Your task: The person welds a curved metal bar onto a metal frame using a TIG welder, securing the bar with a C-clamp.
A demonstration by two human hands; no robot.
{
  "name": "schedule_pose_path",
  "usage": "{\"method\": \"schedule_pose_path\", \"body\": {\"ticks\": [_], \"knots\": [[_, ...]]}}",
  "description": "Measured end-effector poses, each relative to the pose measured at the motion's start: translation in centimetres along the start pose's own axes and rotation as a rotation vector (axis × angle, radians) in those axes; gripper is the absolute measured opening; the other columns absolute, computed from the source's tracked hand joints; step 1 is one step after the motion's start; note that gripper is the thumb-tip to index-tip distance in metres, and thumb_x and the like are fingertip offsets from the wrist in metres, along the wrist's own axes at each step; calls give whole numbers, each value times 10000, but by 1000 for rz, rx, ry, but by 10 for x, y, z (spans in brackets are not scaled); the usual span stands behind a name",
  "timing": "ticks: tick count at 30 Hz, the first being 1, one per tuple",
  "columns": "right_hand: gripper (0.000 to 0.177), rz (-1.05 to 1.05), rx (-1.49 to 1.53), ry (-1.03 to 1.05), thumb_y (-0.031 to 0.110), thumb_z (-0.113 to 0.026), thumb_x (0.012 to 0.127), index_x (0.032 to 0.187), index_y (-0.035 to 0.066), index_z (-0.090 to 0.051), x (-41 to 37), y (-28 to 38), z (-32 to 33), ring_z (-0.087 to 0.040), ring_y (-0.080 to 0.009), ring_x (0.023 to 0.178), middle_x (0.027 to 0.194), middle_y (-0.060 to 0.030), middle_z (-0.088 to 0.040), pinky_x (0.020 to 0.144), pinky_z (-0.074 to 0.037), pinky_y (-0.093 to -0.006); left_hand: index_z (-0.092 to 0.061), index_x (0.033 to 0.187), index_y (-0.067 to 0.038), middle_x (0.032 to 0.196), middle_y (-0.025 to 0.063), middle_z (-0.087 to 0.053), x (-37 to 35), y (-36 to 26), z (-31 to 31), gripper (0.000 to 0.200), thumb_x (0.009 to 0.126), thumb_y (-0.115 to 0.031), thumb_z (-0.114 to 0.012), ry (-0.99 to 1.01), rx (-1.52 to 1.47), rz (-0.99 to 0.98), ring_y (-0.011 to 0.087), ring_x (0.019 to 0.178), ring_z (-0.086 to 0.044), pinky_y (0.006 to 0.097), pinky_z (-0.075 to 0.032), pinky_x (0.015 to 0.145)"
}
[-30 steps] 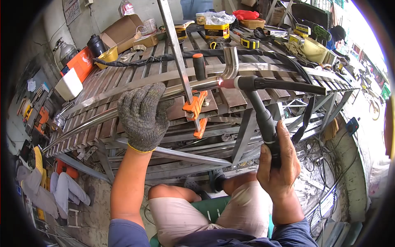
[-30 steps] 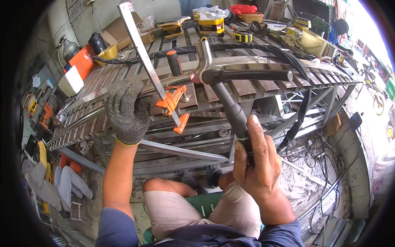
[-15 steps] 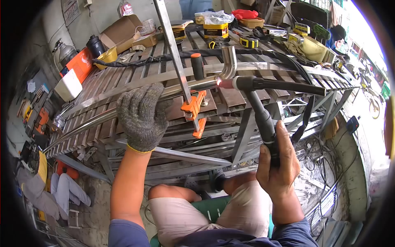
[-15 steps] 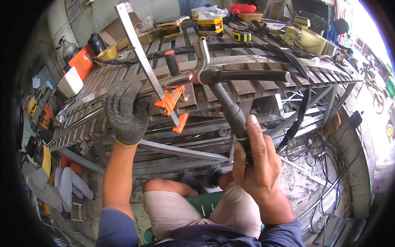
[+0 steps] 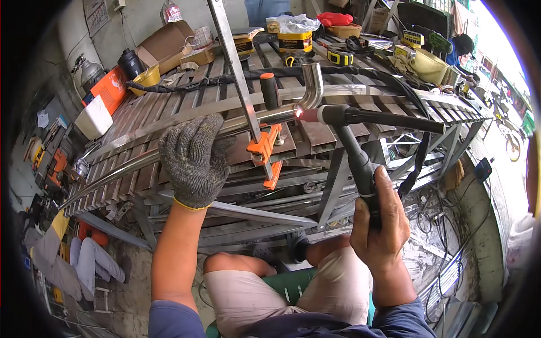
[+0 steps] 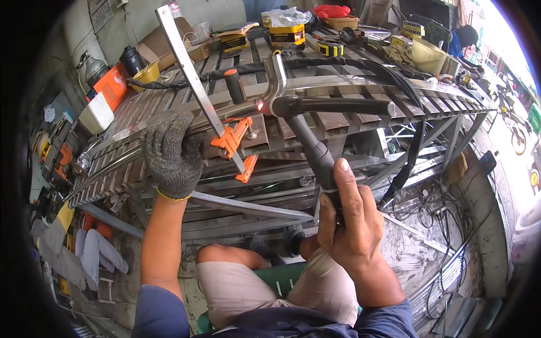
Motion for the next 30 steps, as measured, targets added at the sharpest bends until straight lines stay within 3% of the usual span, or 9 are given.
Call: {"method": "schedule_pose_path", "body": {"ticks": [3,4,6,8,10,12,16,23,30], "knots": [[548,-121,59,55,7,-687,980,1477,-148,-516,-6,-3,1,-744,-397,1169,1359,-348,-662,968,-597,-404,-712,1208,-67,1122,127,-729,-1,1,-3,334,922,-225,-781,-9,-10,8,354,1055,-672,515,-481,982],[650,4,-18,-25,-2,-668,994,1558,-154,-384,-4,0,1,-762,-339,1031,1450,-361,-591,858,-612,-377,-700,1197,-74,1142,132,-726,2,-2,0,336,910,-227,-783,1,25,6,363,1071,-670,519,-479,983],[774,-75,133,-92,32,-664,1017,1621,-148,-214,-18,-11,3,-707,-267,897,1573,-356,-465,742,-574,-347,-693,1185,-79,1130,136,-714,4,-2,-4,319,932,-268,-745,37,65,14,377,1051,-667,529,-485,953],[812,-82,166,-140,54,-651,1041,1636,-136,-132,-18,-16,7,-638,-221,888,1638,-330,-374,711,-526,-324,-699,1185,-102,1093,130,-687,10,-2,-5,355,872,-259,-754,122,77,26,371,1026,-653,534,-482,932],[788,-99,150,-216,56,-640,1051,1632,-138,-144,-15,-18,15,-653,-233,944,1644,-321,-368,743,-540,-322,-695,1180,-109,1064,132,-671,14,-2,-7,383,836,-263,-764,172,82,16,373,998,-648,533,-487,900],[763,-116,93,-241,51,-680,1014,1584,-192,-234,-14,-22,22,-708,-340,990,1579,-400,-421,800,-583,-376,-683,1168,-99,1041,142,-665,16,-2,-7,399,825,-281,-774,180,83,-17,383,967,-653,525,-498,858],[723,-172,104,-171,52,-679,1017,1572,-186,-280,-19,-26,25,-639,-441,1311,1575,-399,-441,1061,-535,-426,-674,1177,-80,1039,162,-677,17,4,-8,432,826,-303,-790,239,28,-56,397,934,-669,523,-522,835],[605,-167,110,-77,13,-706,972,1507,-145,-470,3,-15,30,-711,-421,1240,1451,-334,-617,1025,-574,-415,-687,1154,-65,1017,190,-709,26,10,-8,377,892,-321,-773,344,-103,-5,411,906,-695,516,-548,798],[598,-115,116,-19,28,-700,975,1523,-96,-495,23,-8,25,-723,-394,1229,1433,-309,-642,1001,-587,-413,-718,1109,-63,936,193,-737,32,11,-7,333,958,-359,-738,367,-145,26,406,852,-722,507,-570,755]]}}
Point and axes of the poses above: each hand's wrist, its own x-axis towards the middle knuckle, its own z-axis out of the back of the hand, y = z × x, the point moved 7 cm from there along x, towards the middle knuckle
